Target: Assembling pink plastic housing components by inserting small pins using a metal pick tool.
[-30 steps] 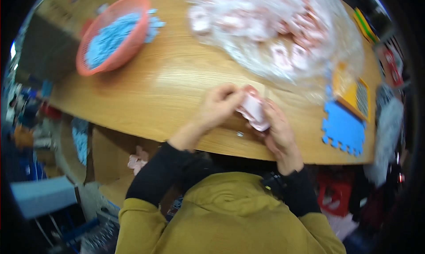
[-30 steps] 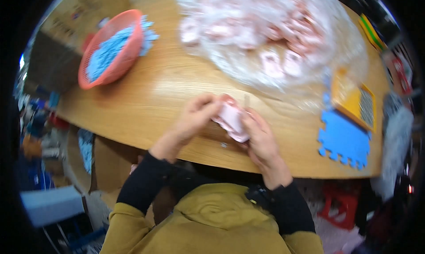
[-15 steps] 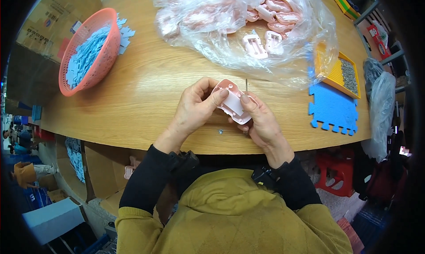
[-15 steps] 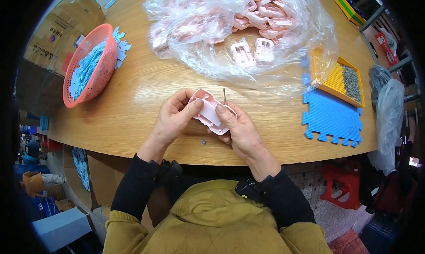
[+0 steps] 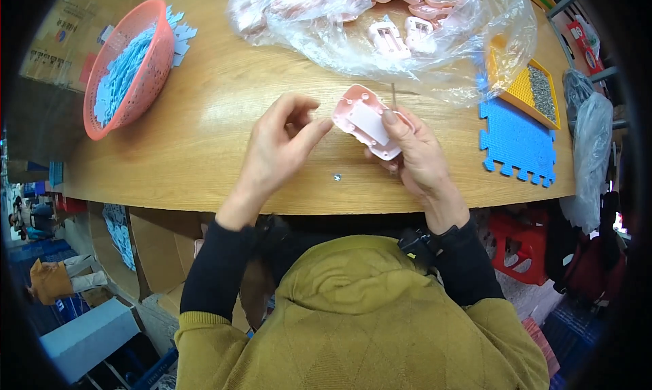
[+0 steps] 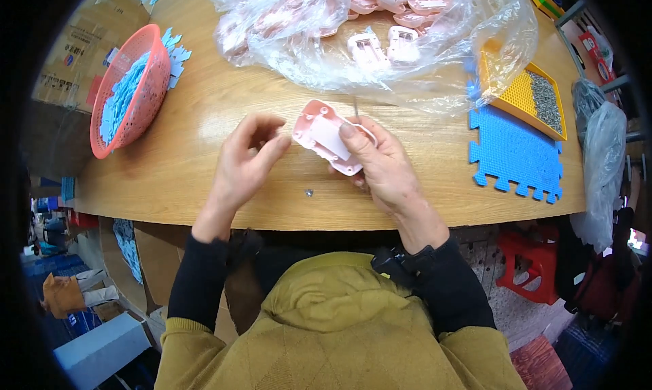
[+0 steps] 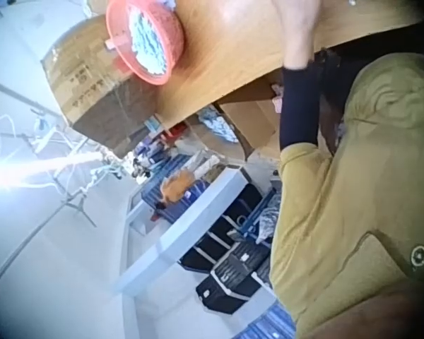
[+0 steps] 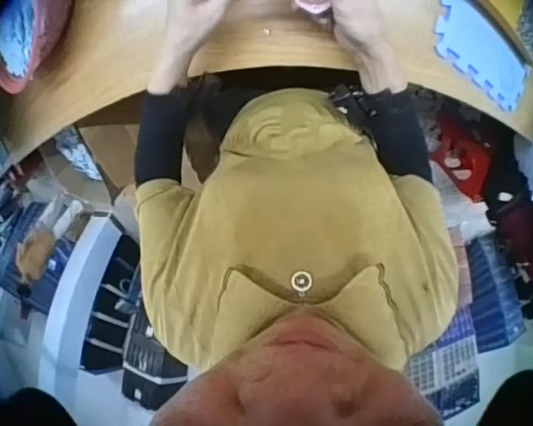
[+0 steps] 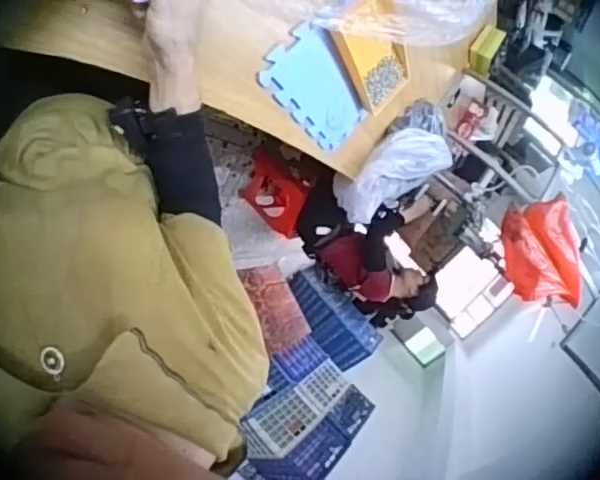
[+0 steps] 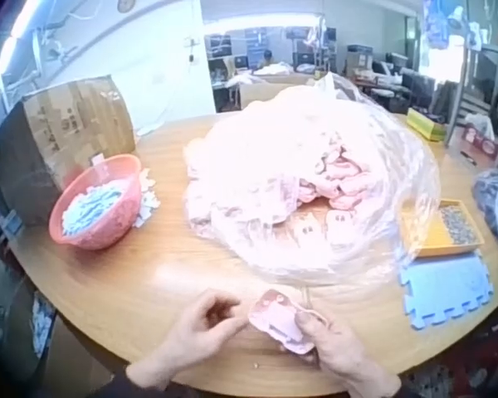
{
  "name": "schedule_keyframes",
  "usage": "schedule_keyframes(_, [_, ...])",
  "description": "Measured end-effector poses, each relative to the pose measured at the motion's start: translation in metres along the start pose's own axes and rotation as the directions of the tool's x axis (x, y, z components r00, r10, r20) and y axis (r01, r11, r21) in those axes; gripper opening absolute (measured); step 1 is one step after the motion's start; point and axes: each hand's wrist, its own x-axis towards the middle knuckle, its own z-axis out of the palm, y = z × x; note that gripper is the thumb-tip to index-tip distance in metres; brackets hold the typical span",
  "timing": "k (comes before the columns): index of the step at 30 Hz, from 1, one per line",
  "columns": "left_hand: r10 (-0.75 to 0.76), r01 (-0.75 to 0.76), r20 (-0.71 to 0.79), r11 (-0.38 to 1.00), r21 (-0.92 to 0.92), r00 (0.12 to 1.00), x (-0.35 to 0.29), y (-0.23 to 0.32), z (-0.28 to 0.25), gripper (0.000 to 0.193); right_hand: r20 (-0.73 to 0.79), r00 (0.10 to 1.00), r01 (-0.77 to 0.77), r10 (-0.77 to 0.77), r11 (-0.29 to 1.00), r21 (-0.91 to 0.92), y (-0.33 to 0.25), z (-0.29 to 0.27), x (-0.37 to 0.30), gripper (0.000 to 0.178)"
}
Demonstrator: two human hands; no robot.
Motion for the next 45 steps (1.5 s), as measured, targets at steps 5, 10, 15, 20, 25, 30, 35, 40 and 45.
schedule_keyframes(5, [0.316, -0.457, 0.330, 0.634, 0.624, 0.890, -0.079, 0.003, 0.006, 0.044, -0.092, 0.994, 0.041, -0.050, 0.993, -0.106, -0.022, -0.022, -0.012, 0.031])
schedule_keyframes(10, [0.218, -0.422, 0.363, 0.543, 0.726, 0.906, -0.079, 0.005, 0.022, 0.062, -0.050, 0.962, 0.141, -0.269, 0.643, -0.753, -0.027, -0.038, -0.007, 0.030])
schedule_keyframes(15, [0.250, -0.415, 0.331, 0.533, 0.737, 0.910, -0.033, -0.001, 0.033, 0.059, -0.132, 0.930, 0.168, -0.343, 0.717, -0.676, -0.035, -0.040, -0.011, 0.029])
schedule_keyframes(20, [0.281, -0.313, 0.145, 0.778, 0.544, 0.949, -0.021, 0.006, 0.035, 0.050, -0.218, 0.929, 0.119, -0.300, 0.798, -0.591, -0.033, -0.038, -0.019, 0.025])
schedule_keyframes(25, [-0.188, 0.352, 0.299, 0.411, -0.841, 0.935, -0.037, 0.026, 0.062, 0.062, 0.239, 0.736, 0.407, -0.634, 0.132, -0.904, -0.023, -0.006, -0.030, 0.029])
schedule_keyframes(30, [-0.172, 0.297, 0.261, 0.228, -0.927, 0.950, -0.036, 0.014, 0.066, 0.061, 0.380, 0.733, 0.528, -0.564, 0.119, -0.841, -0.011, 0.017, -0.040, 0.033])
schedule_keyframes(35, [-0.132, 0.340, 0.317, 0.222, -0.914, 0.939, -0.036, 0.001, 0.062, 0.056, 0.198, 0.832, 0.451, -0.518, 0.423, -0.786, -0.019, -0.002, -0.040, 0.025])
schedule_keyframes(40, [-0.116, 0.326, 0.306, 0.274, -0.905, 0.945, -0.041, -0.007, 0.045, 0.061, 0.037, 0.877, 0.193, -0.479, 0.282, -0.940, -0.027, -0.032, -0.029, 0.023])
schedule_keyframes(45, [-0.211, 0.323, 0.273, 0.264, -0.909, 0.939, -0.045, -0.002, 0.041, 0.059, 0.004, 0.870, 0.107, -0.493, 0.180, -0.978, -0.036, -0.044, -0.021, 0.020])
